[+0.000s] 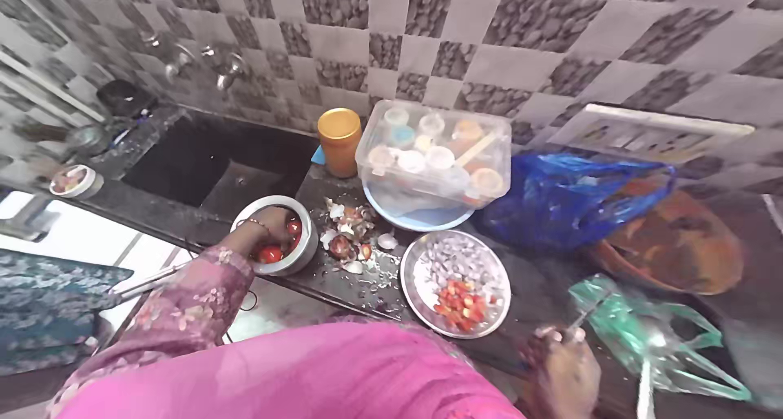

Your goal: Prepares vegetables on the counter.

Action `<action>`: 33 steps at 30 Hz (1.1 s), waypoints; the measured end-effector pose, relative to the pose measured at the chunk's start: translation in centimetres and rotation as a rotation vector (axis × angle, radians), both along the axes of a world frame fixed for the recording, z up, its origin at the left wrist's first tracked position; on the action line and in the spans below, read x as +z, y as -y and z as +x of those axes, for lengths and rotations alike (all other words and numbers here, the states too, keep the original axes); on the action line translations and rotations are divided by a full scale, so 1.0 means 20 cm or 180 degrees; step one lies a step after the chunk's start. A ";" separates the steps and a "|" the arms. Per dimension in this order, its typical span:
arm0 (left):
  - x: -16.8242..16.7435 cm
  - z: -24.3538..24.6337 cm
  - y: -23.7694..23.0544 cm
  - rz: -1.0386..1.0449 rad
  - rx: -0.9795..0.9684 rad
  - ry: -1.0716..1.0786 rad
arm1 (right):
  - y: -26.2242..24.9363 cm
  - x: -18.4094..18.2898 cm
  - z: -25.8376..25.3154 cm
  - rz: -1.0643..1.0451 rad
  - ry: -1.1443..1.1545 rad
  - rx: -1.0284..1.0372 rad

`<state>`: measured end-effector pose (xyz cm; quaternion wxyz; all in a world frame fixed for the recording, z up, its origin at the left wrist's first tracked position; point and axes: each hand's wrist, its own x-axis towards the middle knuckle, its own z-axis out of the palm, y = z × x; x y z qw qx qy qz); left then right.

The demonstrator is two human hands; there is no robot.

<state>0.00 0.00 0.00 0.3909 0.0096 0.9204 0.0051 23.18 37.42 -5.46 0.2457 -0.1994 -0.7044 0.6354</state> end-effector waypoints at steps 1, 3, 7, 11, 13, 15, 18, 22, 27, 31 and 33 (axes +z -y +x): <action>-0.12 -0.03 0.12 0.0220 -0.0102 -0.0195 | 0.00 0.00 0.00 0.0024 0.0012 -0.0007; -0.32 -0.06 0.30 0.0644 -0.0236 -0.0662 | -0.01 -0.01 -0.01 0.0060 0.0043 -0.0014; -0.32 0.00 0.35 0.0989 -0.0091 -0.0940 | -0.01 0.00 -0.04 0.0143 0.0076 0.0125; -0.32 0.07 0.39 0.1358 0.0136 -0.1434 | 0.03 0.02 -0.09 0.0195 0.0234 0.0148; -0.31 0.12 0.37 0.1462 0.0332 -0.1700 | 0.04 0.02 -0.11 0.0343 0.0325 0.0189; -0.31 0.17 0.37 0.1563 0.0524 -0.2032 | 0.03 0.00 -0.12 0.0775 0.0414 0.0325; -0.33 0.23 0.38 0.1733 0.0709 -0.2371 | 0.03 0.00 -0.14 0.1514 0.0545 0.0611; -0.31 0.30 0.35 0.1996 0.0918 -0.2843 | 0.03 0.01 -0.19 0.1848 0.0702 0.0952; -0.19 0.32 0.28 0.1591 0.1158 -0.2605 | 0.05 0.02 -0.23 0.1955 0.0718 0.1137; -0.12 0.32 0.29 0.1699 0.1255 -0.2968 | 0.06 0.02 -0.26 0.1917 0.0656 0.1215; -0.12 0.31 0.30 0.1756 0.1328 -0.2999 | 0.05 0.01 -0.25 0.1777 0.0759 0.1242</action>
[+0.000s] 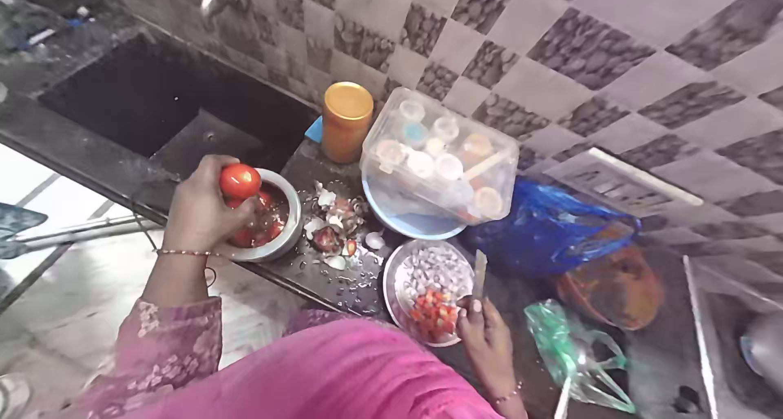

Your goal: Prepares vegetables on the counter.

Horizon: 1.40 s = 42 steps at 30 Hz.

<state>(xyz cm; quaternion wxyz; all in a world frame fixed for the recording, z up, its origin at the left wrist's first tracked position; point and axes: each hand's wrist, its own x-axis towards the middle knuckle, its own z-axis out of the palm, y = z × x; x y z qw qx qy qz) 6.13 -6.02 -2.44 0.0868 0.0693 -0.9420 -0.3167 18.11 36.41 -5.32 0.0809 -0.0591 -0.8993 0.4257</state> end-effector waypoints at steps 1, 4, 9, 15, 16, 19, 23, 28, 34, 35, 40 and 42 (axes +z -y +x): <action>-0.01 -0.01 -0.01 0.0053 -0.0022 0.0086 | 0.00 0.00 0.00 -0.0022 0.0111 -0.0005; -0.06 -0.02 -0.07 0.0317 -0.0355 0.0002 | -0.01 0.00 -0.04 0.0133 0.0365 0.0274; -0.13 0.03 -0.36 0.1204 -0.0923 -0.0563 | 0.02 0.04 -0.16 0.0189 0.0265 0.1111; -0.25 0.07 -0.67 0.1529 -0.1094 -0.0875 | 0.23 0.22 -0.35 0.0305 0.0367 0.1631; -0.27 0.08 -0.70 0.1496 -0.1106 -0.0888 | 0.27 0.23 -0.38 0.0349 0.0456 0.1663; -0.30 0.11 -0.77 0.1311 -0.1129 -0.0970 | 0.37 0.23 -0.43 0.0587 0.0608 0.1709; -0.33 0.15 -0.80 0.1212 -0.1131 -0.0930 | 0.45 0.24 -0.49 0.0973 0.1163 0.1790; -0.34 0.16 -0.83 0.1350 -0.1159 -0.1006 | 0.47 0.23 -0.50 0.1158 0.1353 0.1737; -0.34 0.18 -0.87 0.1543 -0.1182 -0.0856 | 0.45 0.25 -0.48 0.1240 0.1506 0.1781; -0.34 0.18 -0.87 0.1568 -0.1184 -0.0853 | 0.45 0.24 -0.47 0.1208 0.1479 0.1797; -0.34 0.19 -0.87 0.1569 -0.1092 -0.1047 | 0.46 0.24 -0.45 0.0963 0.1380 0.1783; -0.33 0.19 -0.88 0.1548 -0.0977 -0.1081 | 0.48 0.23 -0.43 0.0905 0.1324 0.1681</action>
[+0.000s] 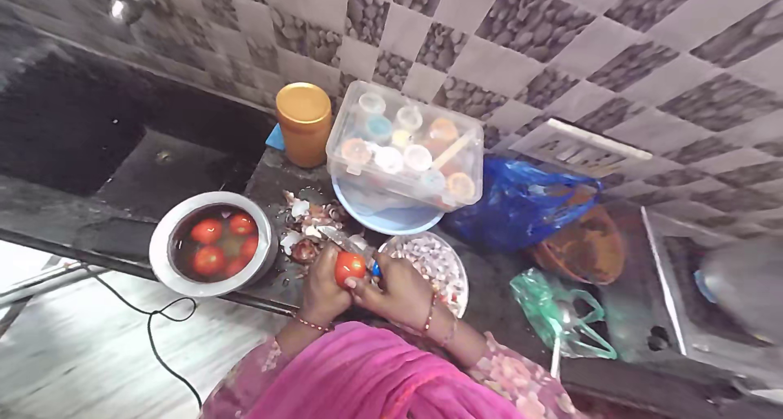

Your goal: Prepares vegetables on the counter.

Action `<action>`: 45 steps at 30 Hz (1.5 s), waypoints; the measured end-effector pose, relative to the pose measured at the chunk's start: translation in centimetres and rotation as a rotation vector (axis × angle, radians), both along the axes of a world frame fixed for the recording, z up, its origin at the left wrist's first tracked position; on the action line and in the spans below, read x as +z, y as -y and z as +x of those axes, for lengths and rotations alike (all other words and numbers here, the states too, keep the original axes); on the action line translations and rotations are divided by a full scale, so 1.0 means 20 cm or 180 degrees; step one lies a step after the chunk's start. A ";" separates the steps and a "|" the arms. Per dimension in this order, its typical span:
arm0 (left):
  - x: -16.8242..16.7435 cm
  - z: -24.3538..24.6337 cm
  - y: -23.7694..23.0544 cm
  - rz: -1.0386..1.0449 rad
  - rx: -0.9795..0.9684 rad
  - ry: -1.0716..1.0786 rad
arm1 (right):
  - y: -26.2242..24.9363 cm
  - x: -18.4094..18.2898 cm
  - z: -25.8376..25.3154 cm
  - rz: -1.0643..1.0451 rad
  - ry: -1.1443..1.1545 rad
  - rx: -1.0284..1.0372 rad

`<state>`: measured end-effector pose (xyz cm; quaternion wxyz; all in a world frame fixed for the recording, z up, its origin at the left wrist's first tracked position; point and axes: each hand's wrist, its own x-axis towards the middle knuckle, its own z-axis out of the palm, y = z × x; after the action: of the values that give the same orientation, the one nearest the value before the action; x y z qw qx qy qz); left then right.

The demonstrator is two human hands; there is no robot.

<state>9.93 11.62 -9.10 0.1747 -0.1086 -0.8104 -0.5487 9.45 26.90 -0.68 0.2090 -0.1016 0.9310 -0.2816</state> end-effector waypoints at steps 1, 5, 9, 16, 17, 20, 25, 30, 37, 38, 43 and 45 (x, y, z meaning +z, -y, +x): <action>0.00 0.00 0.00 -0.0023 0.0049 0.0005 | 0.00 0.00 0.01 -0.0002 0.0000 -0.0042; 0.00 0.01 0.00 -0.0133 0.0065 -0.0055 | -0.01 -0.04 0.02 -0.0141 0.0009 -0.0034; -0.03 0.01 0.00 -0.0043 -0.0040 -0.0116 | -0.01 -0.03 0.03 -0.0080 0.0051 -0.0006; -0.05 0.01 -0.02 0.0032 0.0170 -0.0259 | 0.03 -0.02 0.07 0.0228 -0.0262 -0.0174; -0.05 0.01 -0.02 0.0069 0.0167 -0.0269 | 0.02 0.00 0.06 0.0313 -0.0254 -0.0185; -0.03 0.02 -0.02 0.0132 0.0134 -0.0233 | 0.01 0.02 0.04 0.0426 -0.0297 -0.0107; -0.04 0.02 -0.02 0.0077 0.0114 -0.0195 | 0.01 0.02 0.03 0.0428 -0.0139 0.0058; -0.04 0.01 -0.01 0.0118 0.0018 -0.0219 | 0.01 0.00 0.04 0.0188 -0.0192 0.0125; -0.05 0.02 -0.03 0.0041 0.0136 -0.0164 | 0.01 -0.03 0.06 0.0174 -0.0137 0.0033; -0.05 0.02 -0.03 0.0034 0.0143 -0.0150 | 0.01 -0.03 0.06 0.0154 -0.0168 0.0024; -0.05 0.03 -0.03 0.0032 0.0055 -0.0138 | 0.01 -0.06 0.08 0.0116 -0.0178 0.0013; -0.05 0.02 -0.02 0.0035 -0.0018 -0.0092 | 0.01 -0.08 0.08 0.0068 -0.0322 -0.0031</action>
<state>10.37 12.03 -10.12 0.1854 -0.1177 -0.8044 -0.5520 11.10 26.68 -2.31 0.1613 -0.1090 0.9438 -0.2671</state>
